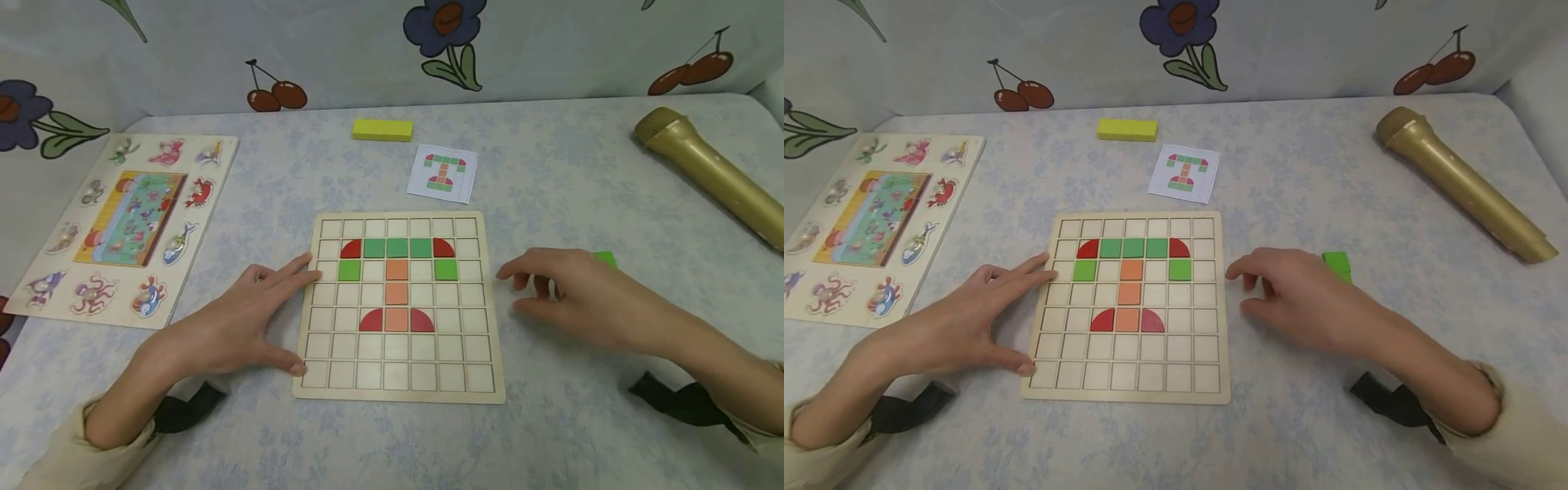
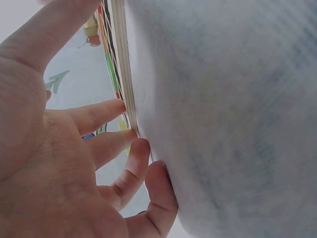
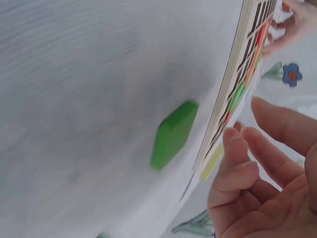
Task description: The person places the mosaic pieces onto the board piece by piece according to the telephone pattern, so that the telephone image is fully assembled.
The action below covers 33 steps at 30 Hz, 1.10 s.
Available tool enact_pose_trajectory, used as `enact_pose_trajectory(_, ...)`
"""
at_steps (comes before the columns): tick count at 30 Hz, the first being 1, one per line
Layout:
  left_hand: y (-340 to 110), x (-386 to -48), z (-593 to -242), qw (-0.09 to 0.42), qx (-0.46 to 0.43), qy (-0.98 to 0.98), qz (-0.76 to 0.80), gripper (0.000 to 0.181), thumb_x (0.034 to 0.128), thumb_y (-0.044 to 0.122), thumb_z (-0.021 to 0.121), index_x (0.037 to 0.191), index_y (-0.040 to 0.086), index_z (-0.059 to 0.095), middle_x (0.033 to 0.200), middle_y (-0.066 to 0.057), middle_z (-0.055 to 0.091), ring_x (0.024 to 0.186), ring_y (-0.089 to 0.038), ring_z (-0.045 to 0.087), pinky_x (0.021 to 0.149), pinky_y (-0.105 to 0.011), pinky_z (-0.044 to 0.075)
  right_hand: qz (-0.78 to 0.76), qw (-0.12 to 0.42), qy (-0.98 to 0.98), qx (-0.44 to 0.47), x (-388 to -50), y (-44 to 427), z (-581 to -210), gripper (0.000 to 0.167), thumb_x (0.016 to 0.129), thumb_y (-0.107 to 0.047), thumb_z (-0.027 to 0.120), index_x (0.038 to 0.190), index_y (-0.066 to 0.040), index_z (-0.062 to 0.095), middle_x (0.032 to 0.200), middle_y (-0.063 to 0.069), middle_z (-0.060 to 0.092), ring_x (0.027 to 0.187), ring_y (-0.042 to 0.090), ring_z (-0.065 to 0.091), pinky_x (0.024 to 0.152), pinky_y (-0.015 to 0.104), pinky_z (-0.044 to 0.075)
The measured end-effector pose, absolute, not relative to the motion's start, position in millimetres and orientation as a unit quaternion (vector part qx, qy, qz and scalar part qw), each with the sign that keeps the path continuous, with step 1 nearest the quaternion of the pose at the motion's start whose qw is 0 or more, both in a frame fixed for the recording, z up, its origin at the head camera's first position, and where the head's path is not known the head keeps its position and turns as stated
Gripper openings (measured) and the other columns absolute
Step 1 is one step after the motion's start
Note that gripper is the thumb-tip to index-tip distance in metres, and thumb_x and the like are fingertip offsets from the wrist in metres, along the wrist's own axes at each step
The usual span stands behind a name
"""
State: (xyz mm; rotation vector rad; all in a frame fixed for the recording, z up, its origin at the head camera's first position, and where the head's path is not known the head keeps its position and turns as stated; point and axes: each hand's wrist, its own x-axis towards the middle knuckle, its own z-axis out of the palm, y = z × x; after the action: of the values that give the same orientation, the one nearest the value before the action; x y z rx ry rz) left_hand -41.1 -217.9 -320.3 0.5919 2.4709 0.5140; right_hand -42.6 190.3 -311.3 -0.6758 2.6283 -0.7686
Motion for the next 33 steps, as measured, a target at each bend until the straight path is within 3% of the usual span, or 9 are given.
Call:
enact_pose_trajectory(14, -217.9, -40.6, -320.3, 0.274, 0.213, 0.918, 0.193, 0.114, 0.0636, 0.055, 0.088, 0.156, 0.024, 0.029, 0.165, 0.003, 0.006, 0.119, -0.020, 0.029, 0.087, -0.041, 0.040, -0.176, 0.158, 0.945, -0.228, -27.8, 241.4, -332.5, 0.043, 0.077, -0.015, 0.085, 0.117, -0.016, 0.069, 0.091, -0.014, 0.053, 0.082, 0.006, 0.049, 0.066, 0.027, 0.045)
enact_pose_trajectory(33, -217.4, -40.3, -319.3, 0.274, 0.212, 0.917, 0.195, 0.113, 0.0637, 0.054, 0.088, 0.156, 0.024, 0.030, 0.165, 0.002, 0.007, 0.119, -0.020, 0.029, 0.087, -0.040, 0.041, -0.186, 0.121, 0.944, -0.246, -23.7, 243.8, -337.3, 0.044, 0.073, -0.011, 0.087, 0.113, -0.015, 0.070, 0.086, -0.016, 0.054, 0.077, 0.003, 0.049, 0.065, 0.026, 0.045)
